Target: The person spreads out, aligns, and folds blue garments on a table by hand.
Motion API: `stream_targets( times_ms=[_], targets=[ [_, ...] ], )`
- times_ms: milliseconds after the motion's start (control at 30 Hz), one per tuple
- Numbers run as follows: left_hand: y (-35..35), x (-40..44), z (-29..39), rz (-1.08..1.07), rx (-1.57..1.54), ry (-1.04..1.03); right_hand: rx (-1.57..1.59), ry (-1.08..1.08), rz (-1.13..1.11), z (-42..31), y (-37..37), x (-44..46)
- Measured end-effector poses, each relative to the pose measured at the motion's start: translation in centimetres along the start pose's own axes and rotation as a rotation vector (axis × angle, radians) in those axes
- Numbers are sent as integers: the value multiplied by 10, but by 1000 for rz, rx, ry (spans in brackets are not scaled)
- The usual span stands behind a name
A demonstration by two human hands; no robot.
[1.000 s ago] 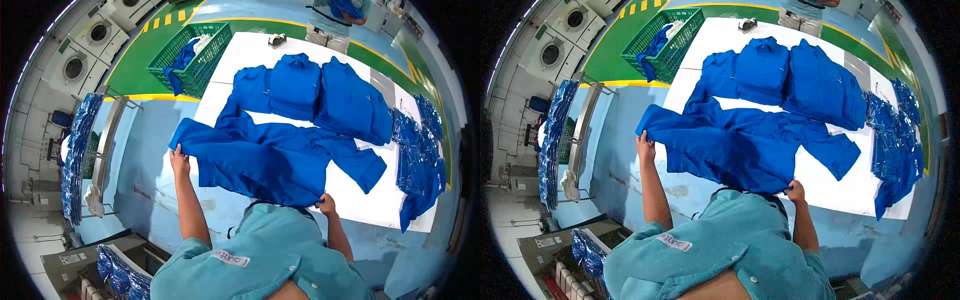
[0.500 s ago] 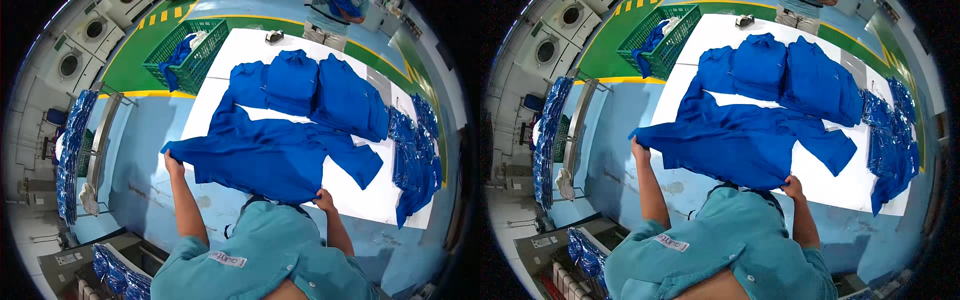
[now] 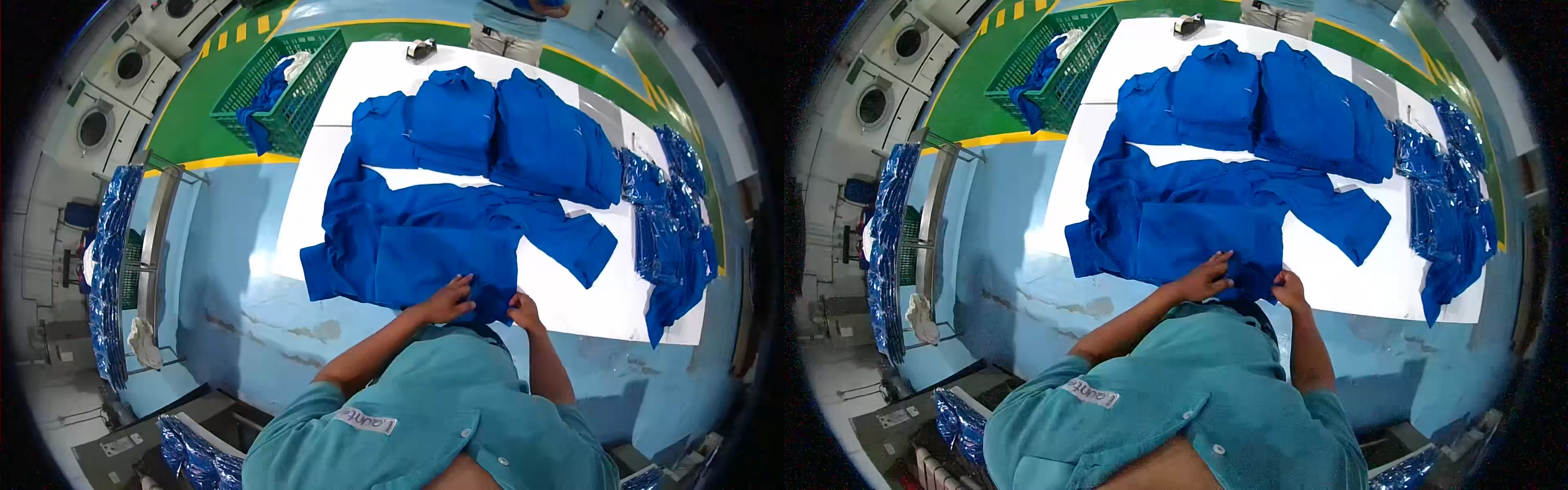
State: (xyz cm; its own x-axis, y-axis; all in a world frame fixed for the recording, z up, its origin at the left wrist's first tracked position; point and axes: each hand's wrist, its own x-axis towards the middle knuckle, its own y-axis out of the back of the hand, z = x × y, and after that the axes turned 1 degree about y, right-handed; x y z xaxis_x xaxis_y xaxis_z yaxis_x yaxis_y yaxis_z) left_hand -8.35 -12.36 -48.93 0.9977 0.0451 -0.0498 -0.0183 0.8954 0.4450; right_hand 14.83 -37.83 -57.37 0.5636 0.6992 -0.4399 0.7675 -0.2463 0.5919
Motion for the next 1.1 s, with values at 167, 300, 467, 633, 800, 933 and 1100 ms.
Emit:
stream_targets(
  times_ms=[167,300,467,633,800,933,1100],
  targets=[
    [-14,-8,-11,-98,180,373,94,118,26,6,5,-1],
    [6,-31,-61,513,405,378,126,165,43,5,-1,-7],
    [24,-49,-101,765,609,678,-50,117,111,-27,0,-15],
    [24,-55,-129,921,515,689,-262,107,165,-29,-6,-12],
    [62,-63,-79,1140,231,645,-263,150,204,1,-13,5],
    [65,-103,-121,1183,307,875,-111,66,234,2,4,6],
    [61,-103,-142,1104,546,812,65,-145,723,31,49,18]
  ],
)
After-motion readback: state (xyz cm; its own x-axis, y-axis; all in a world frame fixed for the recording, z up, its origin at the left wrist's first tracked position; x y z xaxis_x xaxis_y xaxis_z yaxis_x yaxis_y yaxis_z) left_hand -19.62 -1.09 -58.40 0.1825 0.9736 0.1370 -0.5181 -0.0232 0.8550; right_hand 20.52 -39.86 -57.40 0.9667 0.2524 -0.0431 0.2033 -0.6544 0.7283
